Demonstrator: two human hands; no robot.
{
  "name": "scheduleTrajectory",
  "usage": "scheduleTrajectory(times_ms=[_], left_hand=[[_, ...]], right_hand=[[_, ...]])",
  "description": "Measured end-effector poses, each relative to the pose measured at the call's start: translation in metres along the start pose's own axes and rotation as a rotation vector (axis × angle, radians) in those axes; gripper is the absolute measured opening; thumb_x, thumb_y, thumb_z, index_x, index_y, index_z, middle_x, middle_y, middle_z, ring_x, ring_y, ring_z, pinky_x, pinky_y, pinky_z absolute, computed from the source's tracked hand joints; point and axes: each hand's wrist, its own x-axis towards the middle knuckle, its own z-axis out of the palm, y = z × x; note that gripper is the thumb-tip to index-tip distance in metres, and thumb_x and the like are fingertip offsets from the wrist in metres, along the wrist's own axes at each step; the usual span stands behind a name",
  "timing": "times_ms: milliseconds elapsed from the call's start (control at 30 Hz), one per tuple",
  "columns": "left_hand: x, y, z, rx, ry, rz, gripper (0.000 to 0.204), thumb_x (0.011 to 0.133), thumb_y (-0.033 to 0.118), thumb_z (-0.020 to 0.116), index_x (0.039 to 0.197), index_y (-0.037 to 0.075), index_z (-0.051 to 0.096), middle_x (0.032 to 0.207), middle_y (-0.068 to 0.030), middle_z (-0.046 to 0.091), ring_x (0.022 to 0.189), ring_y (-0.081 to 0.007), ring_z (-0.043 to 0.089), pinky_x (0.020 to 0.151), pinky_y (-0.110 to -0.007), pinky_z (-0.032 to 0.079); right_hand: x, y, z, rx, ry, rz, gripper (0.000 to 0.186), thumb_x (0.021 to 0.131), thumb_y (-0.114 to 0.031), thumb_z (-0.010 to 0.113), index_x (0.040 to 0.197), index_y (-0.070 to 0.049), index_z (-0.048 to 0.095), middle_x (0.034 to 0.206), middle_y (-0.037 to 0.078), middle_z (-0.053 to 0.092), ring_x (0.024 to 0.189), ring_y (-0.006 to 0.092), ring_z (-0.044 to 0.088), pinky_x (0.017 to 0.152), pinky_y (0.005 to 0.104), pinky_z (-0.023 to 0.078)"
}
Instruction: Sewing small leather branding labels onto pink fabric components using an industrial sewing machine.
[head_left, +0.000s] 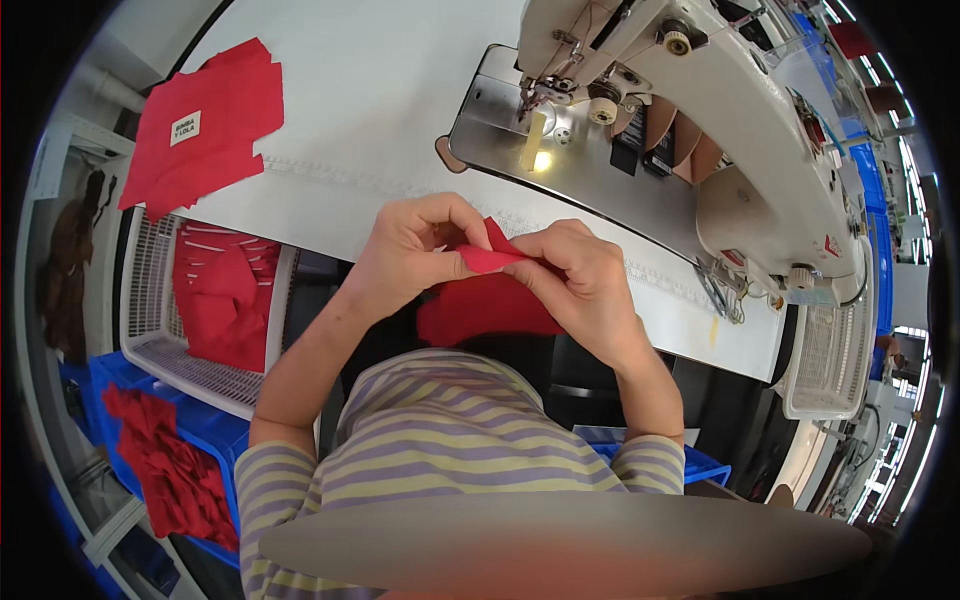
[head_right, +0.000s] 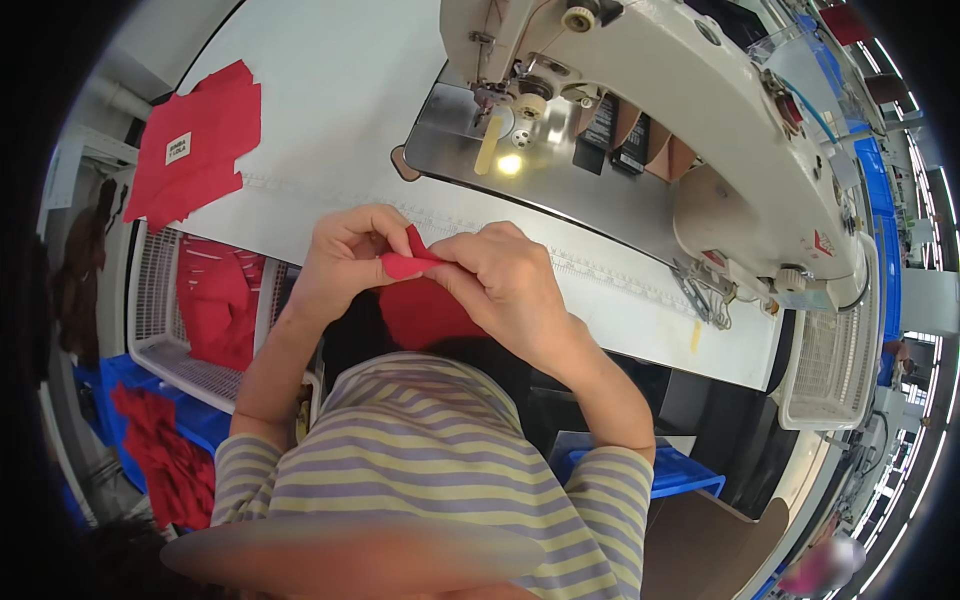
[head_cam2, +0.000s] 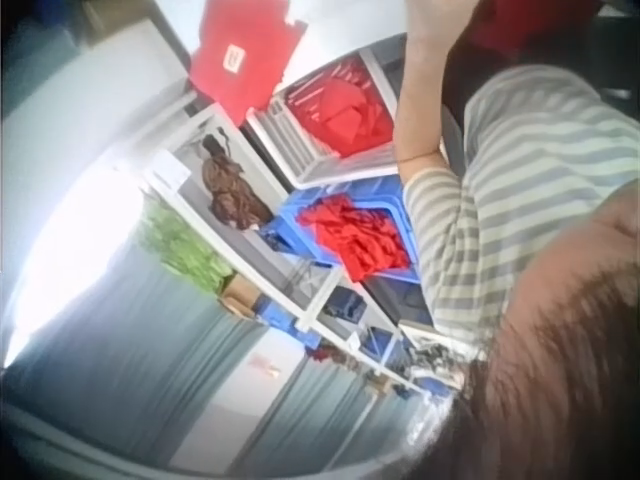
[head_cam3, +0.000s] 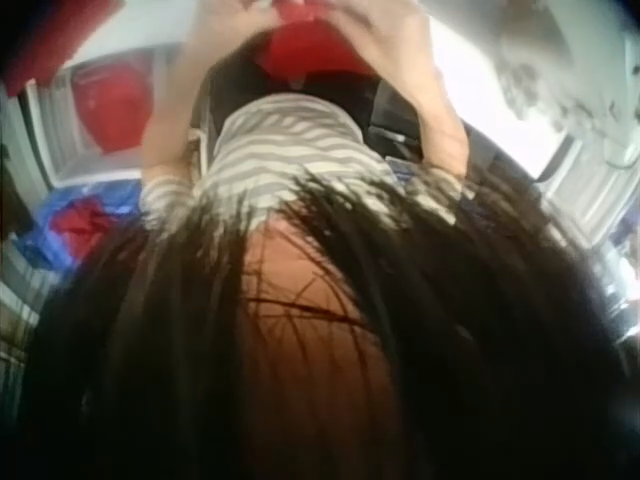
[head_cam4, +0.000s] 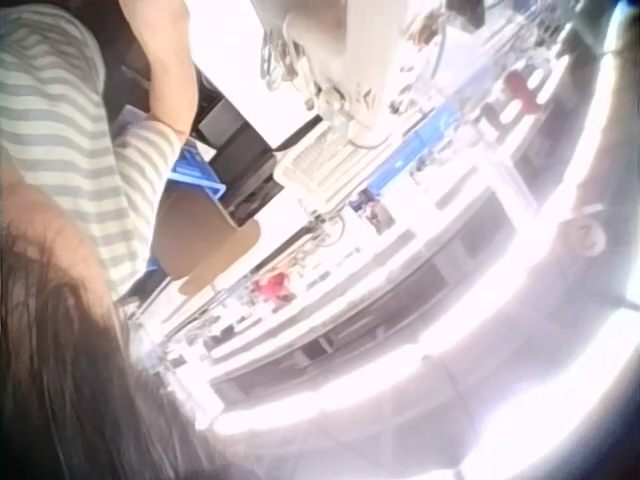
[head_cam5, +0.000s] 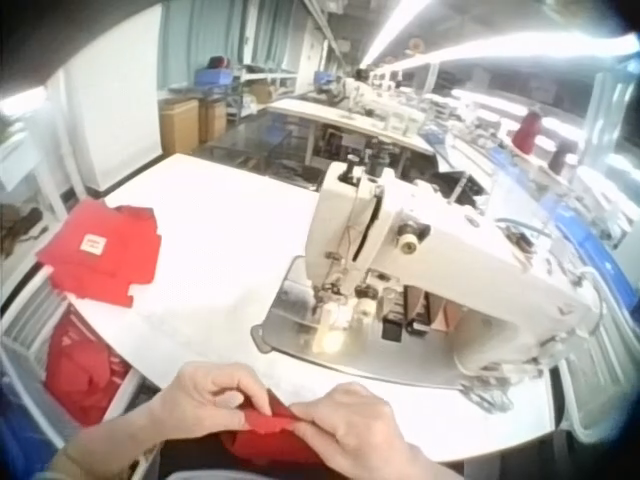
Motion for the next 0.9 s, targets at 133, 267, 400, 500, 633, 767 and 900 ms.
scheduleTrajectory(times_ms=[133, 267, 400, 500, 633, 767, 900], left_hand=[[0.008, 0.03, -0.008, 0.241, -0.072, 0.145, 0.012, 0.077, -0.004, 0.069, 0.085, 0.0, 0.062, 0.082, -0.0024, 0.062, 0.076, -0.009, 0.058, 0.07, -0.024, 0.047], [0.004, 0.038, -0.009, 0.471, -0.038, 0.194, 0.012, 0.075, -0.003, 0.072, 0.082, 0.0, 0.062, 0.081, -0.0024, 0.062, 0.073, -0.0096, 0.058, 0.068, -0.024, 0.046], [-0.006, 0.016, -0.014, 0.494, -0.015, 0.202, 0.013, 0.076, -0.003, 0.072, 0.081, 0.0, 0.06, 0.081, -0.0023, 0.062, 0.074, -0.009, 0.057, 0.068, -0.024, 0.046], [-0.018, -0.011, -0.01, 0.041, 0.004, 0.05, 0.014, 0.078, -0.004, 0.071, 0.085, 0.001, 0.06, 0.084, -0.0022, 0.062, 0.077, -0.0079, 0.057, 0.069, -0.023, 0.046], [-0.021, -0.02, 0.012, -0.278, 0.149, -0.063, 0.029, 0.08, -0.007, 0.067, 0.106, 0.001, 0.059, 0.094, -0.002, 0.061, 0.082, -0.0067, 0.057, 0.072, -0.02, 0.046], [-0.019, -0.01, 0.012, -0.352, 0.088, -0.214, 0.052, 0.075, -0.009, 0.067, 0.125, -0.001, 0.055, 0.092, -0.0012, 0.057, 0.087, -0.0071, 0.053, 0.078, -0.021, 0.044], [-0.014, -0.007, 0.006, -0.248, 0.017, -0.288, 0.048, 0.074, -0.008, 0.068, 0.122, -0.002, 0.059, 0.088, 0.0018, 0.052, 0.08, -0.0064, 0.049, 0.074, -0.02, 0.043]], right_hand=[[0.016, -0.006, -0.007, -0.131, 0.03, -0.191, 0.015, 0.073, -0.005, 0.075, 0.087, -0.004, 0.068, 0.068, 0.007, 0.064, 0.061, 0.0228, 0.06, 0.065, 0.0337, 0.046], [0.024, -0.011, -0.008, -0.201, 0.059, -0.284, 0.016, 0.072, -0.004, 0.075, 0.086, -0.005, 0.068, 0.068, 0.006, 0.064, 0.06, 0.0221, 0.06, 0.065, 0.0333, 0.046], [0.013, -0.002, -0.003, -0.183, 0.014, -0.224, 0.014, 0.072, -0.005, 0.075, 0.085, -0.005, 0.069, 0.066, 0.006, 0.064, 0.06, 0.022, 0.06, 0.066, 0.0329, 0.046], [0.002, 0.001, 0.001, -0.095, -0.032, -0.123, 0.013, 0.073, -0.006, 0.075, 0.084, -0.004, 0.069, 0.066, 0.007, 0.064, 0.059, 0.0222, 0.059, 0.067, 0.0327, 0.046], [-0.007, 0.003, 0.009, -0.033, -0.053, 0.044, 0.011, 0.076, -0.007, 0.074, 0.086, -0.004, 0.069, 0.069, 0.007, 0.065, 0.06, 0.0217, 0.059, 0.069, 0.0326, 0.045], [-0.015, 0.007, 0.013, 0.07, -0.033, 0.099, 0.01, 0.078, -0.007, 0.073, 0.087, -0.005, 0.07, 0.071, 0.007, 0.066, 0.061, 0.021, 0.059, 0.072, 0.032, 0.045], [-0.016, 0.008, 0.009, 0.092, -0.087, 0.121, 0.009, 0.079, -0.007, 0.072, 0.088, -0.006, 0.07, 0.073, 0.005, 0.067, 0.06, 0.0203, 0.058, 0.076, 0.0304, 0.043]])
